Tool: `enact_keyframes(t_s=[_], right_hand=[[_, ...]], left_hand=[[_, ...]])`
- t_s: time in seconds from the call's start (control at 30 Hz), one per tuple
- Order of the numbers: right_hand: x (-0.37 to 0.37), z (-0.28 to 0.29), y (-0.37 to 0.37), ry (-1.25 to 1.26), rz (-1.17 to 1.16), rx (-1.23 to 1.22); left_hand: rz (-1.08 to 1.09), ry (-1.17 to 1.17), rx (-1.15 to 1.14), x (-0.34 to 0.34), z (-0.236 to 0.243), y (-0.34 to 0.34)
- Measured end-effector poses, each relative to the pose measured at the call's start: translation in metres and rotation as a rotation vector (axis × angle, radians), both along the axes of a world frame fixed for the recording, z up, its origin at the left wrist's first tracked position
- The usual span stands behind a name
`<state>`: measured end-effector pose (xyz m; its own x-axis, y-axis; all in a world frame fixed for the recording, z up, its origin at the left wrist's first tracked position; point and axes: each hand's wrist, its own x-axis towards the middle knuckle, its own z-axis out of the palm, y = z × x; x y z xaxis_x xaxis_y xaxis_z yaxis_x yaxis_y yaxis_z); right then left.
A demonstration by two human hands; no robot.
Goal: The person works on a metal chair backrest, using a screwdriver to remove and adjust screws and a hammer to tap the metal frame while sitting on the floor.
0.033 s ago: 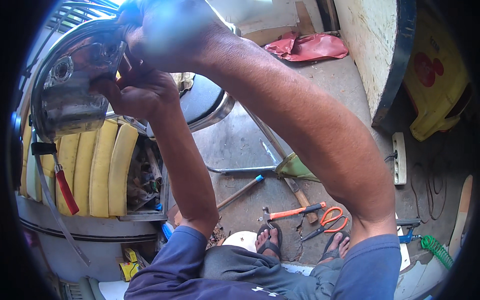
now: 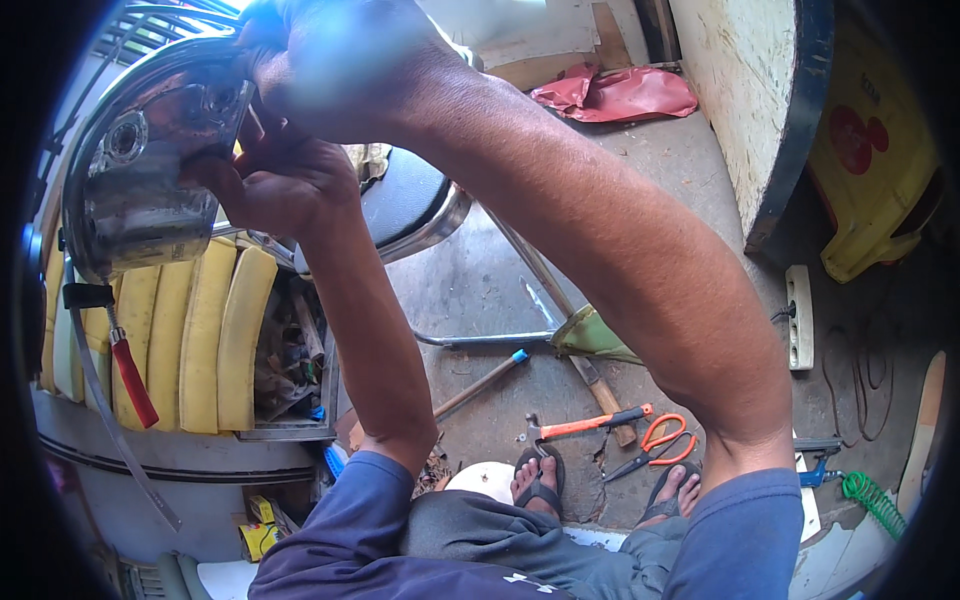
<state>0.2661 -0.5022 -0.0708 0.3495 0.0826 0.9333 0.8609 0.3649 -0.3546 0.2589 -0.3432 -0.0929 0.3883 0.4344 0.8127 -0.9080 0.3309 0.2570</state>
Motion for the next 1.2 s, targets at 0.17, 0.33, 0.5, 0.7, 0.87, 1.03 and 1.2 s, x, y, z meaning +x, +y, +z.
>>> enact_keyframes(t_s=[0.17,0.33,0.5,0.7,0.87,1.03,1.2], right_hand=[[-0.001,0.002,0.004,0.073,0.006,-0.047],[-0.003,-0.001,-0.001,0.025,0.01,0.007],[-0.009,0.001,0.004,0.078,-0.061,-0.048],[0.005,0.033,-0.026,0.382,0.302,-0.31],[-0.009,0.001,-0.004,0.11,0.071,-0.043],[-0.004,-0.003,0.001,-0.011,-0.057,-0.003],[0.006,0.0,0.017,0.065,-0.121,-0.043]], left_hand=[[-0.02,0.007,-0.007,0.002,-0.002,0.008],[-0.327,-0.043,0.02,0.003,-0.003,0.017],[-0.286,-0.062,0.052,0.005,-0.003,0.022],[-0.231,-0.053,0.112,0.0,0.0,0.02],[-0.309,-0.06,0.121,0.002,-0.003,0.021],[-0.224,-0.013,0.145,0.005,-0.008,0.027],[-0.102,0.035,0.06,0.001,-0.01,0.017]])
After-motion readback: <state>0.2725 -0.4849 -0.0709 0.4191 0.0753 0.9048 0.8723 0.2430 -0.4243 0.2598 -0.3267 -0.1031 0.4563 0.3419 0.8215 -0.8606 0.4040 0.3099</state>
